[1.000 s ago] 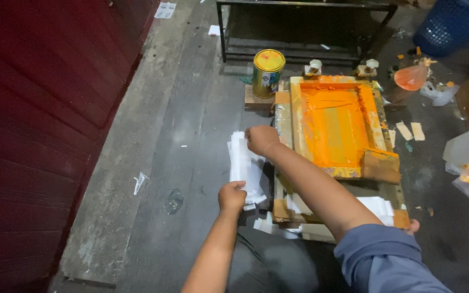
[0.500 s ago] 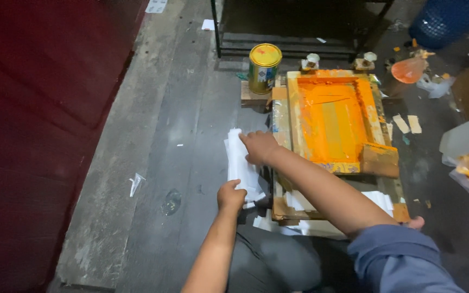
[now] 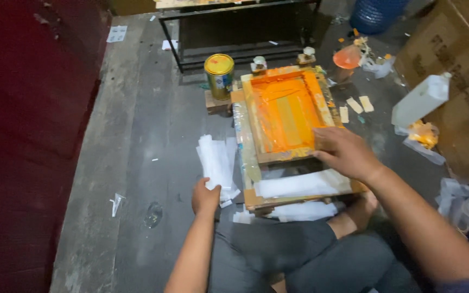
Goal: The person performs screen printing on plastic strips by placing each strip onto a base, lowering a screen, and spreading orange ink across it with a squeegee.
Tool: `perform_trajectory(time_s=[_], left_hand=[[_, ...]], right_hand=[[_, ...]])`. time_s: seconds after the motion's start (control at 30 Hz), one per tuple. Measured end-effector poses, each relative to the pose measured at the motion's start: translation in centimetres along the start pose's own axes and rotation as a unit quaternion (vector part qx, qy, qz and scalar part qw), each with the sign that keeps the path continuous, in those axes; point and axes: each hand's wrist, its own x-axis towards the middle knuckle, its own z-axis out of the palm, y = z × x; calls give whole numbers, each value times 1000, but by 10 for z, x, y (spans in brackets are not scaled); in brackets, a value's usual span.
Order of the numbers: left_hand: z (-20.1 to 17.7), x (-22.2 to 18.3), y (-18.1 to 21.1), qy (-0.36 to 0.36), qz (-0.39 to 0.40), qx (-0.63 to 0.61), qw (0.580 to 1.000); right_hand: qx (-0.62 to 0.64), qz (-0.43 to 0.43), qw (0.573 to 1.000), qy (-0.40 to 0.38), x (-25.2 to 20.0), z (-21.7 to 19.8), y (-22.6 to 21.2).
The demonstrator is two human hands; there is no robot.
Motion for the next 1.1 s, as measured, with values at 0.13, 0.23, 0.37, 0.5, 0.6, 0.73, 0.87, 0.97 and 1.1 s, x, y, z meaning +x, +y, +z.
perform_trajectory(time_s=[0.13,0.23,0.37,0.5,0.6,0.73,0.87,0.97,1.1], left_hand=[[-18,-47,38,44,44,-24,998],[-10,-68,47,89,133,-51,986],[17,-79,43,177,401,38,898],[27,-97,57,138,573,87,803],[31,-100,64,65,611,145,776],[44,-89,53,47,602,196,772],[50,-84,50,82,616,221,752],[54,-79,46,101,623,228,741],[53,-81,45,112,623,229,740]], right_hand=[[-5,48,996,80,-36,12,57],[15,11,1000,0,-31,13,62],[-19,-54,996,-74,-19,34,65],[-36,-95,988,-118,-16,45,63],[-86,-130,979,-135,-17,41,56],[-83,-145,975,-143,-19,54,56],[-104,-145,972,-153,-18,72,61],[-106,-141,971,-160,-18,74,58],[-129,-145,966,-172,-16,80,58]])
